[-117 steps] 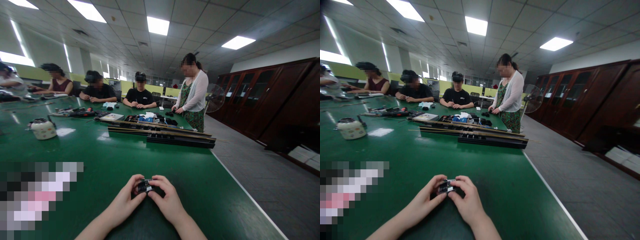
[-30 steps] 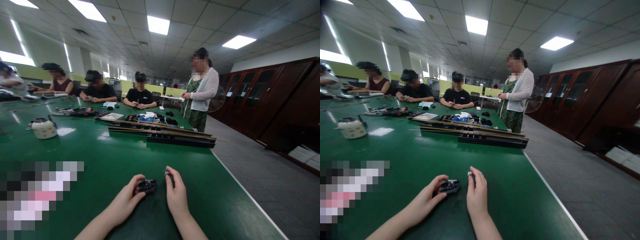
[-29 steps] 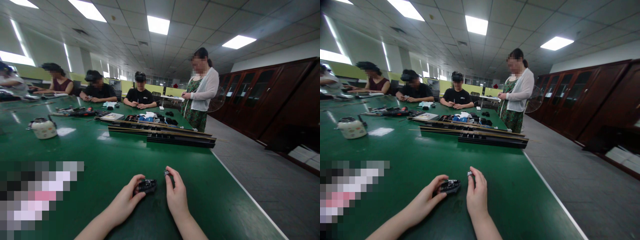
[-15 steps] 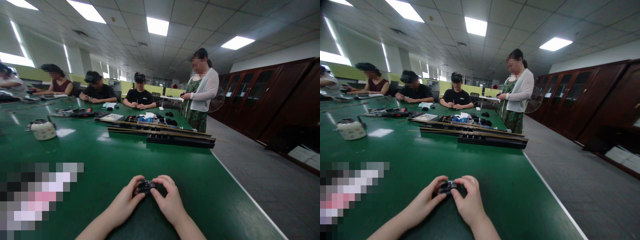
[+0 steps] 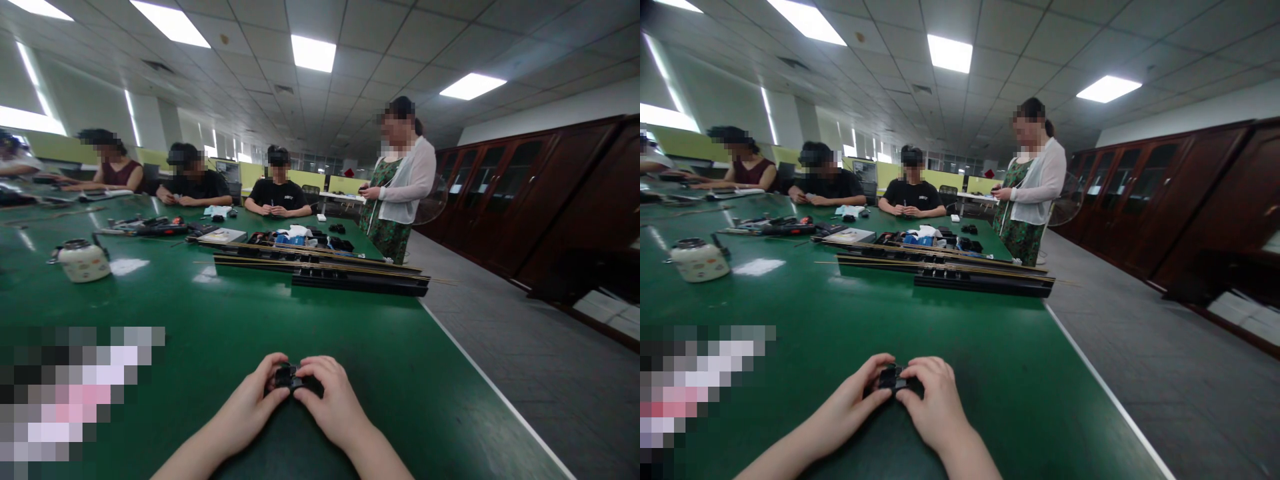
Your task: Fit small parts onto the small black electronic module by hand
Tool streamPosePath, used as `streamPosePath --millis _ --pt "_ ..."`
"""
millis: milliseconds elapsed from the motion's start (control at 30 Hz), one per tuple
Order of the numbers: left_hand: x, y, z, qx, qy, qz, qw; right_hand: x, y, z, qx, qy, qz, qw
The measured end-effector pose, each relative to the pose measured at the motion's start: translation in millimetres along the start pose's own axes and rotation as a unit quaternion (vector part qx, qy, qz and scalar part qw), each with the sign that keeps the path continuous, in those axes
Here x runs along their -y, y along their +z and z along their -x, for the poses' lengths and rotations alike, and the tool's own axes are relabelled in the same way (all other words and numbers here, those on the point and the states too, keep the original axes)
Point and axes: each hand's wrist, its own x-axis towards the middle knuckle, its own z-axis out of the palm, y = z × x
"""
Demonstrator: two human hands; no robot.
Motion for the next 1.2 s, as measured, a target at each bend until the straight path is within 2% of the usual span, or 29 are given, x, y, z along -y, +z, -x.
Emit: streamPosePath --millis 300,433,567,700,1000,1200 --pt "-4 1.2 1 0.007 0.005 0.017 1.000 -6 -2 2 -0.005 0.026 -0.097 0.995" --pt "-1 2.3 2 -0.033 0.023 -0.061 0.997 -7 -2 3 -0.005 0.027 -0.076 0.997" --pt "6 3.7 0 -0.080 0.075 -0.183 0.977 -7 -1 4 -0.010 0.019 -0.034 0.999" --pt "9 5.3 0 -0.082 0.083 -0.230 0.966 -6 -1 5 -0.015 0.017 -0.015 1.000" --pt "4 4.3 1 -0.089 0.074 -0.224 0.968 -3 -1 6 -0.022 0.025 0.003 0.999" --pt "-4 -0.5 -4 -0.070 0.057 -0.210 0.973 -1 -4 5 -0.013 0.029 0.012 0.999"
